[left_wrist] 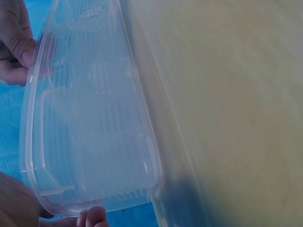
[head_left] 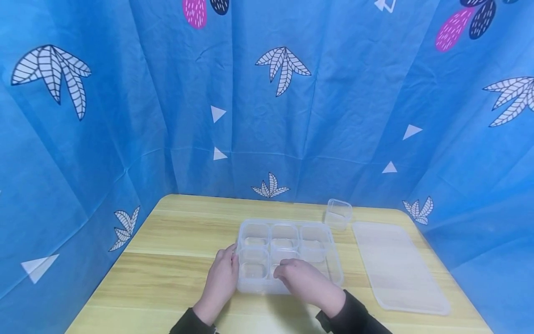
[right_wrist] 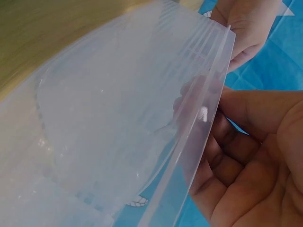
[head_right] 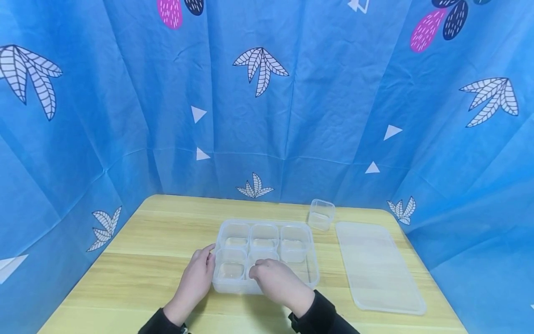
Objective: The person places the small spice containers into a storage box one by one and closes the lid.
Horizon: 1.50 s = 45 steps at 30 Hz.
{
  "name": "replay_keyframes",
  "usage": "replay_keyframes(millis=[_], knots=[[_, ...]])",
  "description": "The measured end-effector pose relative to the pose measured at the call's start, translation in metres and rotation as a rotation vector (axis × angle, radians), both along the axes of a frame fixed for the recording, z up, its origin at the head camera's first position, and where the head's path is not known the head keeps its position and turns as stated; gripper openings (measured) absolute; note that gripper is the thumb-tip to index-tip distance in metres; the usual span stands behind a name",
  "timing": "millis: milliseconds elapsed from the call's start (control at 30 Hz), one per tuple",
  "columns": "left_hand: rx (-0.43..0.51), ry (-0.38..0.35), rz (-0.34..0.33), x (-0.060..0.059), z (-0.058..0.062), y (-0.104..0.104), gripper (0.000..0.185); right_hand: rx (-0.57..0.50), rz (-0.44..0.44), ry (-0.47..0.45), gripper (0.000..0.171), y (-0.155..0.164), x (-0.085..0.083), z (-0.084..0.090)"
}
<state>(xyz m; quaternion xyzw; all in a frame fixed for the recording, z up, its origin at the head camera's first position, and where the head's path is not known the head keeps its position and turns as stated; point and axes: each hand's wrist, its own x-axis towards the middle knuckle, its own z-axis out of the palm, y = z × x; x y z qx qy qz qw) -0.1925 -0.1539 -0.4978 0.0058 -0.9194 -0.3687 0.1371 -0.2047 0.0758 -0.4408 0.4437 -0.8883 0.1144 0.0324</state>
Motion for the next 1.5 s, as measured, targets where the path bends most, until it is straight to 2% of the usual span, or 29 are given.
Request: replay_keyframes(millis=[667,1100,1333,1500], knots=[[0.007,0.005,-0.001,0.001,0.002,0.000,0.041,-0.051,-0.017,-0.057,0.010,0.006,-0.002,0.008],[0.002,0.011,0.002,0.001,0.003,0.000,0.040,-0.095,-0.032,0.007,0.007,0.022,-0.009,0.023],[0.008,0.018,-0.003,0.002,0.004,0.000,0.040,-0.134,-0.041,0.097,0.007,0.035,-0.015,0.033],[0.008,0.021,-0.010,0.003,0.006,0.000,0.039,-0.144,-0.073,0.104,0.008,0.044,-0.018,0.039]])
